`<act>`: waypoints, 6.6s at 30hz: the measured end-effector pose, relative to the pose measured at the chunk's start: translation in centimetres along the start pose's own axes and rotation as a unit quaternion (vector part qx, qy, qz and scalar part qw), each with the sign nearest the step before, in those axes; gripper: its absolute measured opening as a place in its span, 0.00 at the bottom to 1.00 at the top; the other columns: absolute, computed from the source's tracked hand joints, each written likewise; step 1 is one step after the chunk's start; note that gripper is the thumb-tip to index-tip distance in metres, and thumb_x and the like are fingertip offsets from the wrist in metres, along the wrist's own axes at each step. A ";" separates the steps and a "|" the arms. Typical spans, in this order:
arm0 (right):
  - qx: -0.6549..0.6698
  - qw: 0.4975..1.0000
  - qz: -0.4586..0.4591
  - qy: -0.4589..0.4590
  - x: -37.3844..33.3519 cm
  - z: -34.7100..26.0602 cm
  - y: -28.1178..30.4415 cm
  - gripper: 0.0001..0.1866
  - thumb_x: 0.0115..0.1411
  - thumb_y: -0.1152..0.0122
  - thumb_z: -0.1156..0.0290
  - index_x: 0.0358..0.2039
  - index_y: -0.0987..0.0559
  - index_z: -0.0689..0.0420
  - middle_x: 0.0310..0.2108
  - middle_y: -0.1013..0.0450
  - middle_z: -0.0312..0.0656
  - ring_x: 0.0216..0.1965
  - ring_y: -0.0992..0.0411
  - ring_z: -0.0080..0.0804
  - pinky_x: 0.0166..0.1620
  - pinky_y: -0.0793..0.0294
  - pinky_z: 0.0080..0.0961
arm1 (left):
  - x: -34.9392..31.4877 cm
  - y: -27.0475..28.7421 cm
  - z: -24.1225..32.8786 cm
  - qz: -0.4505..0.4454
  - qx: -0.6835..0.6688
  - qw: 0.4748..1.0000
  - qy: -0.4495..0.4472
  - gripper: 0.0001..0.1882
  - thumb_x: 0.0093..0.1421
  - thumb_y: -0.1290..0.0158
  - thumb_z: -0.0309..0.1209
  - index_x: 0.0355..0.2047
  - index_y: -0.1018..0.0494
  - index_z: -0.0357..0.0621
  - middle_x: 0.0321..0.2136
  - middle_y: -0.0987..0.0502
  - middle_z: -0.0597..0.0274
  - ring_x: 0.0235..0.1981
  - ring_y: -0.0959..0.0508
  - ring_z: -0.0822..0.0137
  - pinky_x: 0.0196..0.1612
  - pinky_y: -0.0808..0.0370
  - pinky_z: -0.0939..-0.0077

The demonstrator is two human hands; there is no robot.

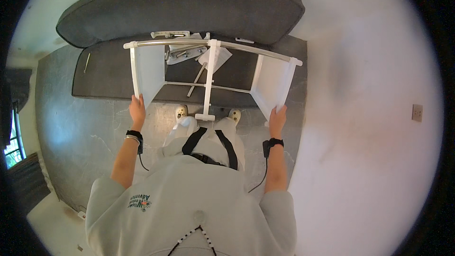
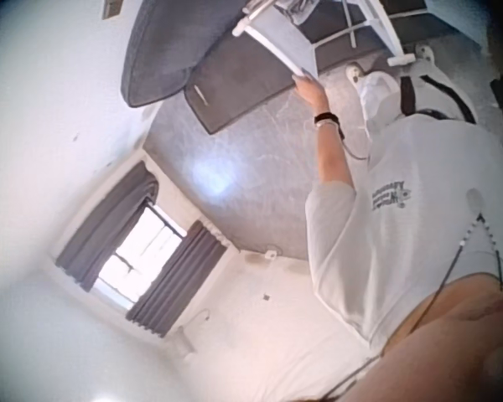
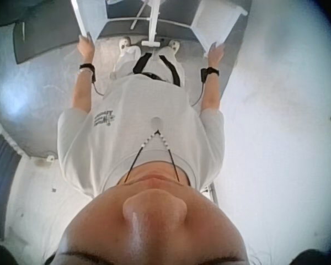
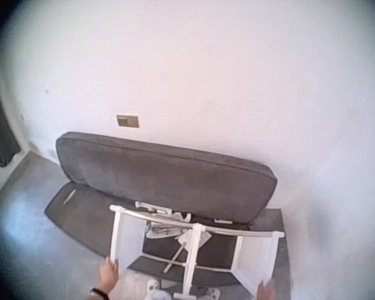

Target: Disassemble a white multi-tier storage shelf.

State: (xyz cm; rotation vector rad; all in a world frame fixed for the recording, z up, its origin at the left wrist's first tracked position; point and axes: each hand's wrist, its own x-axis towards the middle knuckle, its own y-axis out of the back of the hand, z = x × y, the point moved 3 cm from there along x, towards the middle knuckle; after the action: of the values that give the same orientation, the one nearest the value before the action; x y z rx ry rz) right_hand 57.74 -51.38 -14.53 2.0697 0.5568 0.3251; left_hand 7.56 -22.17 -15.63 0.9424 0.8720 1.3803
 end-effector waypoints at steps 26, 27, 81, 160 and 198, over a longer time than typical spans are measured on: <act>-0.066 0.857 -0.189 0.475 -4.2 -46.9 -16.9 0.17 0.45 0.40 0.65 0.35 0.30 0.58 0.34 0.29 0.44 0.39 0.30 0.42 0.42 0.33 0.37 | 0.4 2.0 -4.1 -0.275 -0.151 0.949 -0.025 0.20 0.54 0.48 0.36 0.40 0.41 0.35 0.41 0.35 0.36 0.41 0.32 0.40 0.40 0.33 0.52; -0.088 0.867 -0.173 0.458 -4.5 -46.9 -17.7 0.17 0.45 0.40 0.66 0.34 0.30 0.58 0.33 0.28 0.45 0.38 0.29 0.42 0.42 0.33 0.37 | 1.2 3.3 -3.3 -0.203 -0.180 0.960 -0.073 0.22 0.53 0.48 0.34 0.42 0.42 0.34 0.43 0.37 0.36 0.43 0.34 0.40 0.43 0.35 0.54; -0.137 0.840 -0.314 0.421 -7.2 -48.2 -16.4 0.15 0.47 0.41 0.59 0.31 0.25 0.55 0.27 0.26 0.45 0.33 0.27 0.46 0.40 0.29 0.40 | 20.4 7.9 1.4 -0.112 -0.081 0.960 -0.242 0.09 0.61 0.63 0.34 0.37 0.34 0.48 0.28 0.22 0.63 0.32 0.24 0.54 0.39 0.30 0.58; -0.097 0.949 0.053 0.295 -3.0 -31.5 -6.6 0.14 0.40 0.40 0.70 0.30 0.29 0.54 0.30 0.35 0.37 0.38 0.38 0.37 0.55 0.50 0.43 | 6.7 -0.9 26.9 -0.375 -0.026 0.798 -0.471 0.10 0.48 0.49 0.34 0.26 0.27 0.40 0.22 0.24 0.48 0.27 0.22 0.53 0.31 0.26 0.60; -0.121 0.943 0.069 0.303 -3.6 -31.5 -7.4 0.13 0.41 0.40 0.67 0.29 0.29 0.54 0.28 0.35 0.38 0.37 0.37 0.37 0.54 0.49 0.42 | 5.2 -0.7 24.6 -0.266 -0.053 0.850 -0.451 0.12 0.46 0.46 0.35 0.26 0.30 0.39 0.21 0.26 0.51 0.25 0.23 0.53 0.29 0.27 0.60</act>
State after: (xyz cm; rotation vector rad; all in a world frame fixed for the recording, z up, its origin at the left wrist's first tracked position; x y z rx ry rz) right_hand 38.96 -26.87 -4.27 1.7540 0.6907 1.0829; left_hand 30.48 -17.75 -6.38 1.0120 0.2715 0.3886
